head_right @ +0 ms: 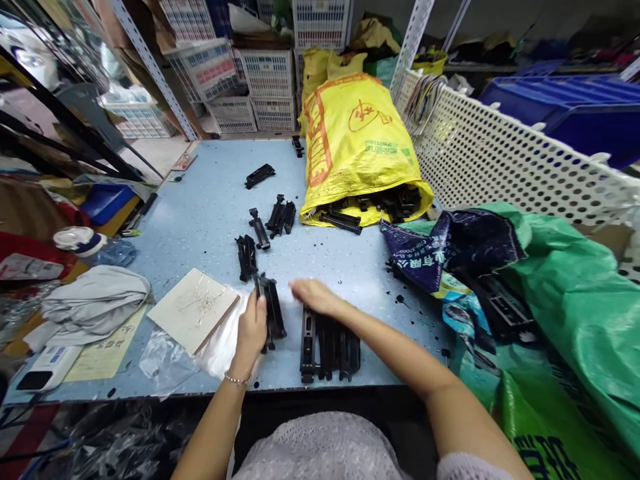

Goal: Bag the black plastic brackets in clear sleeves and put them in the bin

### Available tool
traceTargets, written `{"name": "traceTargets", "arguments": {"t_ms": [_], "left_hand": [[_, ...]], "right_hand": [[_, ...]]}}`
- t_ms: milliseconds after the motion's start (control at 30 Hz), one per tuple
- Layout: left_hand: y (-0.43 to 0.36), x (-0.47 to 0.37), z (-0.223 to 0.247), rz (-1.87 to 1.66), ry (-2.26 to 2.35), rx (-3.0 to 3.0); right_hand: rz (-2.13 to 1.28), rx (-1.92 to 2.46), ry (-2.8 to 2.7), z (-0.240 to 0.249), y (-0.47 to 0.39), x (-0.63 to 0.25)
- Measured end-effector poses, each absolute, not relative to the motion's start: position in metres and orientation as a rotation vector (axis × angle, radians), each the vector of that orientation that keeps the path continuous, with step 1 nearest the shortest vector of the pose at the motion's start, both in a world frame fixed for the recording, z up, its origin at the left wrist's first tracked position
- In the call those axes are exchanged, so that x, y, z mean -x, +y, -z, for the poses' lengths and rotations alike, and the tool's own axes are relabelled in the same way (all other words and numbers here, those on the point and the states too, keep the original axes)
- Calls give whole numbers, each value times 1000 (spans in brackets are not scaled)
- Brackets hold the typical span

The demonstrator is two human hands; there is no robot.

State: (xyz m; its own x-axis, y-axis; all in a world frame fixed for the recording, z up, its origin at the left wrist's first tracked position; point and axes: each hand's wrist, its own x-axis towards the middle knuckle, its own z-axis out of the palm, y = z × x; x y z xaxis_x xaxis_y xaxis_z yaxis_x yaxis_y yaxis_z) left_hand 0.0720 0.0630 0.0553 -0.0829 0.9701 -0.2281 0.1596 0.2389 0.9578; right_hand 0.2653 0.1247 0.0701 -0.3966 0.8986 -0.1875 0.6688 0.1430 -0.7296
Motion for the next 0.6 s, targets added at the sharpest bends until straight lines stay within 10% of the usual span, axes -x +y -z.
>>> {"name": "traceTargets", "arguments": {"t_ms": [200,600], "left_hand": [[13,-97,-14,-623,1752,-1531],[92,-110,-58,-1155,1035,-1080]], "right_hand": [[-421,2149,-1754,-102,253,-354],[-905,1620,-1936,-76,133,-297]]}}
